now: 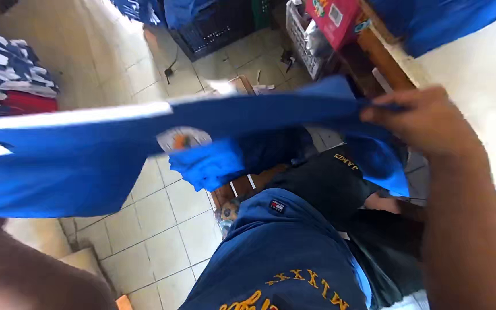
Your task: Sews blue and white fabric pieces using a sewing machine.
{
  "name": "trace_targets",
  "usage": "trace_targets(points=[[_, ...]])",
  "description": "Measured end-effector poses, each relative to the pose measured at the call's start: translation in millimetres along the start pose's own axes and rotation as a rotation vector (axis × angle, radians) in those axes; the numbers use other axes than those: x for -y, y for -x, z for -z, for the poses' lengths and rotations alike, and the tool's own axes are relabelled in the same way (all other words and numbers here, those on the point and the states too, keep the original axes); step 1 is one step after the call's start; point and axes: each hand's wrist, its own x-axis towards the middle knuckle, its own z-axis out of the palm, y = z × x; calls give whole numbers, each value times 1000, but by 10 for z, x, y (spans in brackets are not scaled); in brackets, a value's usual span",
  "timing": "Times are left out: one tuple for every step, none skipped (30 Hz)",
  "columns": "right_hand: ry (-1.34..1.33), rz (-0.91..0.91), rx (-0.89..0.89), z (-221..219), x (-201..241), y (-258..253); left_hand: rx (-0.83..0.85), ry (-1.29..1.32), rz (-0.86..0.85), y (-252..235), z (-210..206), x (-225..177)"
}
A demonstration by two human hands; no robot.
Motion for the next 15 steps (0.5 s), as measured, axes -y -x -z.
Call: trace_targets(points=[[-13,-47,55,44,-111,167,125,119,-182,-37,-42,221],[-20,-80,75,127,-224,293,227,214,-320,-85,-118,354],[-40,-90,71,218,-329,357,284,248,-395,-100,-228,379],[-59,-87,65,299,-402,349,314,261,-418,-98,-347,363],[-26,-97,60,352,-399,266,328,260,-407,-102,-462,349],[49,-109,60,362,-339,111,324,247,-379,-119,-576,350],[121,-108,76,316,-237,-97,313,225,-341,-152,-689,380],[164,-96,96,214,-152,-337,291,182,-292,-195,-802,445],[207,-48,100,63,-155,-601,262,104,-230,-243,-922,532],[244,3,99,-123,-206,-857,243,24,-177,-317,-1070,651],[278,22,85,-340,-286,-1079,233,-41,-140,-424,-1243,820],[305,6,58,-567,-361,-1254,236,-116,-129,-559,-1437,1020],[325,-20,37,-788,-448,-1365,252,-207,-111,-668,-1633,1194],[347,-46,45,-973,-538,-1380,304,-313,-73,-716,-1814,1312],[373,-57,56,-1100,-605,-1314,368,-407,-42,-713,-1975,1385]])
